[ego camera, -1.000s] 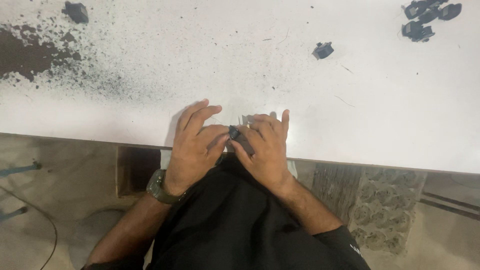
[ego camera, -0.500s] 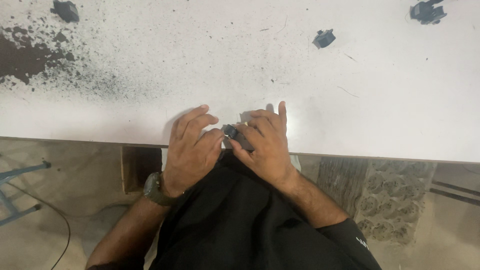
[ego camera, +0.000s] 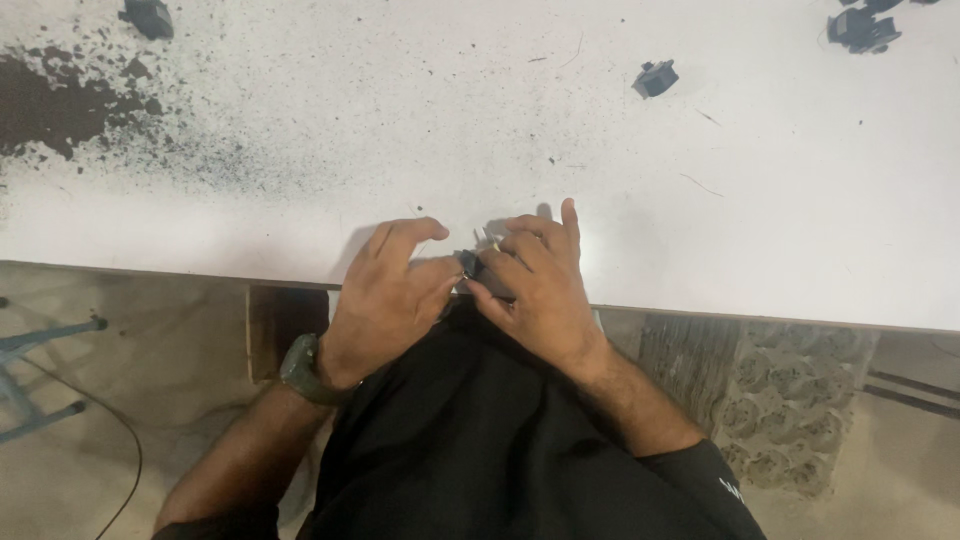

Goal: The person sits at a white workbench assembling small black plastic parts. They pick up a housing, press a small insert piece into it by hand, place the finished unit in a growing row on the table, and repeat the cycle with the next housing.

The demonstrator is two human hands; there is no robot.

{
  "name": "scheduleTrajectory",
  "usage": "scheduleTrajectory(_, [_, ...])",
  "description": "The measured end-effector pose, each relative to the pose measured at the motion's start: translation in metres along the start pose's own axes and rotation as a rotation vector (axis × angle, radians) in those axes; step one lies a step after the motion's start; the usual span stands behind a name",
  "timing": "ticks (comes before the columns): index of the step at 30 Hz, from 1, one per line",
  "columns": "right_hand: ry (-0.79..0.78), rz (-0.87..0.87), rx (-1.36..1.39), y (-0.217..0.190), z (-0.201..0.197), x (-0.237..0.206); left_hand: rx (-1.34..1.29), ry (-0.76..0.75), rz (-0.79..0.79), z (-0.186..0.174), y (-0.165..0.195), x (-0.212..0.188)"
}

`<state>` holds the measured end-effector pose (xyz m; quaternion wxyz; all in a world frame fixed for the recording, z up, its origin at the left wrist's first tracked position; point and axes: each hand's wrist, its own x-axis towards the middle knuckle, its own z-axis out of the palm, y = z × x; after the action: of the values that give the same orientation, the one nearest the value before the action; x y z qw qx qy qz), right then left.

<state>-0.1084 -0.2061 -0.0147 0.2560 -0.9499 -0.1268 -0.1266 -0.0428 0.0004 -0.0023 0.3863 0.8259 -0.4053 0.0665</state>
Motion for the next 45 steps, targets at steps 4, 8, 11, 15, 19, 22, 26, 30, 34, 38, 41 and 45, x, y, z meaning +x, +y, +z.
scheduleTrajectory(4, [-0.026,-0.001,0.012,-0.004,-0.006,0.000,-0.151,-0.085,-0.198,-0.006,0.001,0.010])
scheduleTrajectory(8, [-0.017,0.032,0.002,-0.005,-0.008,0.001,-0.330,-0.180,-0.369,-0.009,-0.006,0.012])
scheduleTrajectory(11, [-0.012,0.037,-0.001,-0.005,-0.006,0.000,-0.412,-0.222,-0.429,-0.006,-0.011,0.007])
scheduleTrajectory(15, [0.118,-0.004,0.026,-0.005,0.002,-0.009,-0.426,-0.169,-0.443,0.004,-0.011,-0.001])
scheduleTrajectory(19, [0.324,-0.089,0.266,-0.008,0.022,-0.027,-0.356,-0.033,-0.321,0.019,-0.008,-0.008])
scheduleTrajectory(22, [0.305,-0.075,0.249,-0.006,0.037,-0.035,-0.391,-0.009,-0.339,0.026,-0.009,-0.013])
scheduleTrajectory(26, [0.279,-0.081,0.180,-0.004,0.044,-0.035,-0.383,0.034,-0.295,0.029,-0.012,-0.016])
scheduleTrajectory(30, [0.286,-0.073,0.163,-0.007,0.043,-0.033,-0.382,0.017,-0.297,0.027,-0.013,-0.015])
scheduleTrajectory(34, [0.277,-0.071,0.154,-0.008,0.042,-0.033,-0.418,0.053,-0.285,0.027,-0.010,-0.013])
scheduleTrajectory(38, [0.254,-0.063,0.078,0.001,0.038,-0.027,-0.340,0.017,-0.207,0.022,-0.009,-0.005])
scheduleTrajectory(41, [0.350,-0.020,-0.021,0.021,0.027,-0.014,-0.121,-0.146,-0.249,-0.003,-0.028,0.012])
scheduleTrajectory(45, [0.505,0.144,0.020,0.038,-0.001,-0.021,0.407,0.393,-0.134,-0.087,-0.094,0.035])
